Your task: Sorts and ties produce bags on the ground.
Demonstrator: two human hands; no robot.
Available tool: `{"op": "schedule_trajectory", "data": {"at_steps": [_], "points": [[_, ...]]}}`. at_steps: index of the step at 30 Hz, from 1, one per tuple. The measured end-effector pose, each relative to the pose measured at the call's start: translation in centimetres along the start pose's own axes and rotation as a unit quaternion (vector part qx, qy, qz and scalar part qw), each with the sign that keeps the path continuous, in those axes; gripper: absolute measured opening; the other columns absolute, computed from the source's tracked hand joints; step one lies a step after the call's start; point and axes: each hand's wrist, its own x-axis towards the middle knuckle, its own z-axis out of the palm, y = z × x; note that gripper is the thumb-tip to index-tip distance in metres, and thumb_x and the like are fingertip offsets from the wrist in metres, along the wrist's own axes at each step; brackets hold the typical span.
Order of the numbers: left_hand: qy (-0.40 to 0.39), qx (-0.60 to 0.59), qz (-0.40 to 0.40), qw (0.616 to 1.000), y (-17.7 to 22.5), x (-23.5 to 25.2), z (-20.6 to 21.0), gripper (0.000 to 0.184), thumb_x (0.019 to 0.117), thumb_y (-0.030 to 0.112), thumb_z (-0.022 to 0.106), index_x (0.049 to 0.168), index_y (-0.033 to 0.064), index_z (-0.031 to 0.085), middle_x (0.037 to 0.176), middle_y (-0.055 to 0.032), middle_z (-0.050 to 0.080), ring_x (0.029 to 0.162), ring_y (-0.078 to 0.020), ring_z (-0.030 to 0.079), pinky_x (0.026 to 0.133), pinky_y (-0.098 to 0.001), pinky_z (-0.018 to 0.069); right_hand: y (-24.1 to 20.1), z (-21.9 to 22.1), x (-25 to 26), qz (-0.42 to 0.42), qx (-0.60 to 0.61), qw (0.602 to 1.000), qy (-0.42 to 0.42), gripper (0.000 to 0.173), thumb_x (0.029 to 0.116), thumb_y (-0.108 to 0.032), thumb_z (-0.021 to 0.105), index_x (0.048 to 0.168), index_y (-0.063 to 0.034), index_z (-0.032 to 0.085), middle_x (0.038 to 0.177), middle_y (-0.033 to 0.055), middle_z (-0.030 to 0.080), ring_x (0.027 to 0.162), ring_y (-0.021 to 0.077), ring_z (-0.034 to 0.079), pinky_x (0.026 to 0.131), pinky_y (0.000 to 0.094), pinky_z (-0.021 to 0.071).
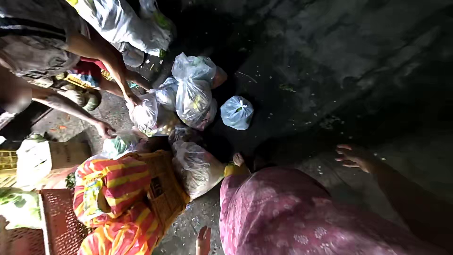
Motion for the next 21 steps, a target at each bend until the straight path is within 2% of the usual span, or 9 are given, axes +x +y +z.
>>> {"op": "schedule_trajectory", "data": {"at_steps": [2, 5, 8, 11, 13, 14, 16, 18, 21], "points": [[0.001, -0.027, 0.005, 1.0, 1.6, 0.9, 0.3, 0.042, 0.1083, 0.011, 0.05, 0.145, -0.0093, 0.047, 0.149, -0.0296, 0.05, 0.139, -0.0408, 0.048, 0.115, -0.052, 0.0387, -3.4, 1.4, 1.0, -0.002, -0.037, 0.999, -0.033, 0.046, 0.11, -0.022, 0.048, 0.153, -0.0053, 0.041, 0.148, 0.0265, 0.049, 0.123, 0.0411, 0.059, 0.097, 0.0547, 0.0496], [0.007, -0.079, 0.0, 0.997, 3.5, 3.3, 1.2, 0.042, 0.109, 0.014, 0.049, 0.145, -0.0074, 0.048, 0.143, -0.0312, 0.053, 0.13, -0.0435, 0.055, 0.103, -0.0588, 0.0461, -7.1, 4.2, 3.6, -0.025, -0.122, 0.988, -0.09, 0.045, 0.1104, -0.021, 0.047, 0.151, -0.003, 0.042, 0.144, 0.0281, 0.052, 0.118, 0.0407, 0.06, 0.097, 0.0539, 0.0494], [0.003, -0.116, -0.037, 0.992, 7.2, 5.7, 1.5, 0.042, 0.11, 0.015, 0.047, 0.146, -0.006, 0.047, 0.142, -0.0314, 0.053, 0.129, -0.0433, 0.055, 0.104, -0.0585, 0.0451, -11.0, 7.4, 4.9, -0.047, -0.184, 0.975, -0.114, 0.042, 0.1104, -0.019, 0.048, 0.148, -0.0014, 0.047, 0.141, 0.0282, 0.054, 0.118, 0.0394, 0.06, 0.098, 0.0525, 0.0491], [-0.021, -0.123, -0.029, 0.992, 8.5, 9.1, 1.8, 0.042, 0.1096, 0.018, 0.049, 0.145, -0.0049, 0.049, 0.14, -0.0294, 0.056, 0.127, -0.042, 0.057, 0.102, -0.059, 0.0475, -14.9, 9.1, 6.4, -0.07, -0.238, 0.959, -0.133, 0.04, 0.1096, -0.019, 0.05, 0.145, 0.0011, 0.051, 0.139, 0.0288, 0.057, 0.119, 0.0414, 0.061, 0.1, 0.0546, 0.0492], [-0.033, -0.119, -0.018, 0.992, 10.9, 10.4, 1.3, 0.042, 0.1093, 0.018, 0.05, 0.145, -0.0044, 0.049, 0.14, -0.028, 0.057, 0.128, -0.0413, 0.057, 0.103, -0.0583, 0.0477, -18.3, 9.8, 7.6, -0.083, -0.248, 0.955, -0.141, 0.042, 0.11, -0.019, 0.049, 0.146, 0.0026, 0.048, 0.142, 0.0304, 0.055, 0.123, 0.0435, 0.06, 0.103, 0.0552, 0.0478], [-0.037, -0.115, -0.017, 0.993, 12.3, 10.5, 0.9, 0.042, 0.1092, 0.018, 0.05, 0.145, -0.0042, 0.049, 0.141, -0.0274, 0.057, 0.128, -0.0408, 0.058, 0.103, -0.0577, 0.0476, -20.1, 9.9, 7.3, -0.082, -0.239, 0.957, -0.141, 0.043, 0.1107, -0.021, 0.047, 0.148, 0.0007, 0.046, 0.142, 0.0294, 0.054, 0.121, 0.0426, 0.061, 0.101, 0.0546, 0.0498], [-0.024, -0.106, -0.007, 0.994, 15.1, 10.4, 0.0, 0.041, 0.1082, 0.016, 0.052, 0.143, -0.0047, 0.051, 0.139, -0.0269, 0.058, 0.125, -0.0392, 0.059, 0.102, -0.0548, 0.0485, -22.9, 10.6, 6.8, -0.086, -0.2, 0.968, -0.125, 0.043, 0.1104, -0.022, 0.048, 0.149, -0.0019, 0.045, 0.142, 0.0273, 0.055, 0.117, 0.0401, 0.063, 0.096, 0.0537, 0.0518], [-0.005, -0.113, 0.018, 0.993, 17.6, 11.0, -0.4, 0.041, 0.1079, 0.015, 0.052, 0.143, -0.005, 0.051, 0.14, -0.0268, 0.058, 0.126, -0.0382, 0.059, 0.104, -0.0529, 0.0488, -25.8, 11.6, 7.0, -0.079, -0.191, 0.972, -0.114, 0.043, 0.1102, -0.021, 0.048, 0.149, -0.0025, 0.046, 0.145, 0.0263, 0.053, 0.12, 0.0404, 0.062, 0.098, 0.054, 0.0502], [0.024, -0.153, 0.055, 0.986, 20.7, 11.4, 1.0, 0.04, 0.1084, 0.017, 0.05, 0.141, -0.006, 0.053, 0.134, -0.0276, 0.061, 0.122, -0.037, 0.062, 0.102, -0.0521, 0.0502, -28.7, 13.1, 9.3, -0.064, -0.254, 0.957, -0.125, 0.041, 0.1106, -0.019, 0.047, 0.148, -0.0004, 0.047, 0.145, 0.0286, 0.051, 0.123, 0.0431, 0.059, 0.101, 0.0555, 0.0479]]}}
